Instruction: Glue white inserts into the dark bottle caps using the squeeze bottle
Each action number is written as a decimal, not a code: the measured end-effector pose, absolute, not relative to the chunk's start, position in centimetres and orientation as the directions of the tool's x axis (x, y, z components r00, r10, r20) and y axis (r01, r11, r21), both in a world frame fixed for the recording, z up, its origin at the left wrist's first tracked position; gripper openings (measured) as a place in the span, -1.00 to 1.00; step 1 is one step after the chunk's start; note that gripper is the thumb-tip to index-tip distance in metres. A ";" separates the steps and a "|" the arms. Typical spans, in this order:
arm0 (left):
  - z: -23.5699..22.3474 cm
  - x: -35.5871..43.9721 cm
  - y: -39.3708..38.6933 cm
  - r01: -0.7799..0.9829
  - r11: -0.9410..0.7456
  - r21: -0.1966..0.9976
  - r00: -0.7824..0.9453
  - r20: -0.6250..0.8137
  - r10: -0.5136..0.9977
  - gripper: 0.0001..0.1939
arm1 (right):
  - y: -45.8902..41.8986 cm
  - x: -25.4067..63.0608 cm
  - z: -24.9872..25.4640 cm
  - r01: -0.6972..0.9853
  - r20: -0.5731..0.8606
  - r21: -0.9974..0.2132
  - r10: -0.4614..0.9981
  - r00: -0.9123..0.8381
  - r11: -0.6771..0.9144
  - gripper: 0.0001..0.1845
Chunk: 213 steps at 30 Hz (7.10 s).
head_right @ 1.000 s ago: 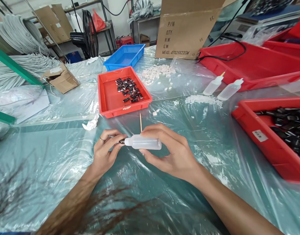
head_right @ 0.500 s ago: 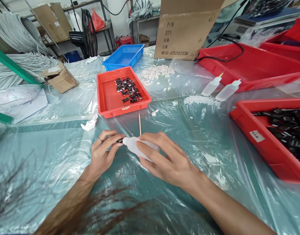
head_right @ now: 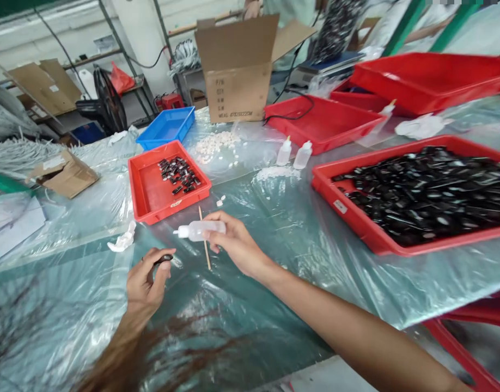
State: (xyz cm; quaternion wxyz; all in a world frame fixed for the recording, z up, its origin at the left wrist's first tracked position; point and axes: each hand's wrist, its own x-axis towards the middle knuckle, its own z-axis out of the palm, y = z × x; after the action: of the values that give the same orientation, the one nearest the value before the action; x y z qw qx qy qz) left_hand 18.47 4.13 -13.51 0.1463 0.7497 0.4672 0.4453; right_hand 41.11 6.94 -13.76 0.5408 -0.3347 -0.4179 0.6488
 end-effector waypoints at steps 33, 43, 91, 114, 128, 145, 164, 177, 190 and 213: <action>-14.3 18.9 4.5 0.497 -0.417 0.762 0.003 0.478 0.878 -0.87 | 5.6 41.7 -12.4 0.206 0.628 -0.724 0.752 -0.201 0.659 -0.67; -13.8 19.1 4.2 0.530 -0.500 0.685 0.060 0.557 0.828 -0.90 | 4.7 41.4 -13.4 0.402 0.783 -0.424 0.552 -0.288 0.812 -0.59; -14.1 19.0 5.3 0.676 -0.485 0.554 0.096 0.587 0.804 -0.88 | 13.8 43.3 -21.0 0.116 0.258 -0.957 0.963 -0.074 0.265 -0.43; -14.5 18.9 5.9 0.667 -0.538 0.515 0.136 0.626 0.768 -0.85 | 19.2 45.9 -20.8 0.800 0.229 -0.568 0.971 -0.069 0.191 -0.65; -15.1 19.7 5.6 0.664 -0.489 0.566 0.117 0.567 0.815 -0.87 | 17.6 45.8 -17.7 0.771 0.316 -0.579 0.944 -0.089 0.266 -0.77; -14.7 19.3 3.8 0.587 -0.517 0.623 0.242 0.474 0.847 -0.89 | 5.9 39.9 -15.4 0.096 0.723 -0.625 0.621 -0.303 0.775 -0.88; -13.5 19.4 3.9 0.420 -0.292 0.859 0.109 0.272 0.956 -0.78 | 10.1 45.0 -13.5 0.431 0.489 -0.716 0.835 -0.253 0.550 -0.76; -14.5 19.5 4.9 0.586 -0.262 0.767 0.178 0.194 0.965 -0.86 | 17.3 57.8 -18.3 0.749 0.066 -0.662 0.996 0.061 -0.002 -0.78; -14.7 19.5 2.5 0.435 -0.275 0.858 0.321 0.138 0.937 -0.79 | 7.2 44.5 -11.6 -0.080 0.306 -0.951 0.881 -0.361 0.298 -0.64; -13.5 19.0 2.1 0.275 -0.303 0.912 0.372 0.189 0.909 -0.95 | 4.6 39.6 -14.7 -0.239 0.012 -0.954 0.773 -0.634 -0.182 -0.56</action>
State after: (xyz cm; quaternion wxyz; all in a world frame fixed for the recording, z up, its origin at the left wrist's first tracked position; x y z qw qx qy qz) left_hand 18.98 2.07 -13.51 0.4203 0.7137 0.4149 0.3768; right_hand 39.57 4.63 -14.73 0.3480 -0.2486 -0.5367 0.7274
